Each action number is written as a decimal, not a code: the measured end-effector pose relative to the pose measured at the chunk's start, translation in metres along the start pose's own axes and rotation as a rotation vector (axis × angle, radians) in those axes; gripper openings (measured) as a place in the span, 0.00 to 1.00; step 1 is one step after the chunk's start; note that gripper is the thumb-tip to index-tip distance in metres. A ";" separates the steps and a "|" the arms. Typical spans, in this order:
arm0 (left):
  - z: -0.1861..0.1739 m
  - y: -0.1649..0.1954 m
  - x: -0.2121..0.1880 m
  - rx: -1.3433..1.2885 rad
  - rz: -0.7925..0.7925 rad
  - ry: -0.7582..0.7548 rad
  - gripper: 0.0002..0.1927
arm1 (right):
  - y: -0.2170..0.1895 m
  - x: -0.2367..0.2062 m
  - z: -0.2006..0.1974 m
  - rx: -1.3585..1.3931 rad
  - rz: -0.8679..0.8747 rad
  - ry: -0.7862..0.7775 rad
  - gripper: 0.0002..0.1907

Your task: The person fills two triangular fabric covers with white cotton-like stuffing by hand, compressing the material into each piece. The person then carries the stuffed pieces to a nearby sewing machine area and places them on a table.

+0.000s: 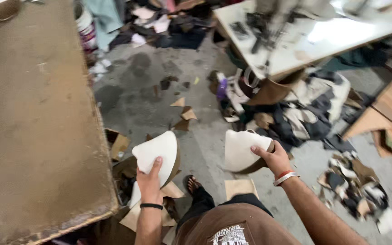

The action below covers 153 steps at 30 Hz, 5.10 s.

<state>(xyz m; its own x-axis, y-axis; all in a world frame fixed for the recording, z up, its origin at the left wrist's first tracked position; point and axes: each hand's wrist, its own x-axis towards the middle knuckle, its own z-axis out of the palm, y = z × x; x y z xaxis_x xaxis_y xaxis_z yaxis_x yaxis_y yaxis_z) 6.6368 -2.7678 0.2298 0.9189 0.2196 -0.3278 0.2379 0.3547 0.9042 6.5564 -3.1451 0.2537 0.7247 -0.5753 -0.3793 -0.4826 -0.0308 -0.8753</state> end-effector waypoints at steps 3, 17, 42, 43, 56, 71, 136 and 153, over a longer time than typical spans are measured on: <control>0.013 0.036 0.066 0.086 0.039 0.001 0.34 | -0.027 0.069 0.062 -0.041 0.175 -0.037 0.36; 0.143 0.130 0.377 0.206 -0.139 0.300 0.37 | -0.123 0.488 0.306 0.262 0.413 -0.131 0.41; 0.484 0.197 0.908 0.439 -0.213 -0.614 0.30 | -0.319 0.648 0.310 0.734 0.222 0.587 0.34; 0.511 0.192 0.912 0.453 -0.215 -0.719 0.30 | -0.313 0.629 0.306 0.766 0.205 0.633 0.33; 0.635 0.093 0.741 0.568 -0.382 -1.269 0.30 | -0.254 0.584 0.287 0.801 0.457 0.786 0.33; 0.673 -0.104 0.660 0.715 -0.521 -1.095 0.50 | -0.102 0.513 0.235 1.079 0.588 0.885 0.30; 0.109 0.153 0.902 -0.303 -0.263 1.009 0.18 | -0.563 0.734 1.012 -0.764 0.204 -1.609 0.10; -0.045 0.182 0.823 -0.636 -0.197 1.325 0.15 | -0.644 0.360 1.439 -0.582 -0.592 -1.533 0.53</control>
<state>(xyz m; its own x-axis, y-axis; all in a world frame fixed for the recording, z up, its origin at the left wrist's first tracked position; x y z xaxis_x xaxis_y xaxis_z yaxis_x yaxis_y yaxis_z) 7.4227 -2.4816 0.1123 -0.1439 0.6468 -0.7490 -0.1745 0.7284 0.6625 7.8363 -2.1560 0.2495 0.4571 0.8400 -0.2923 0.1477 -0.3958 -0.9064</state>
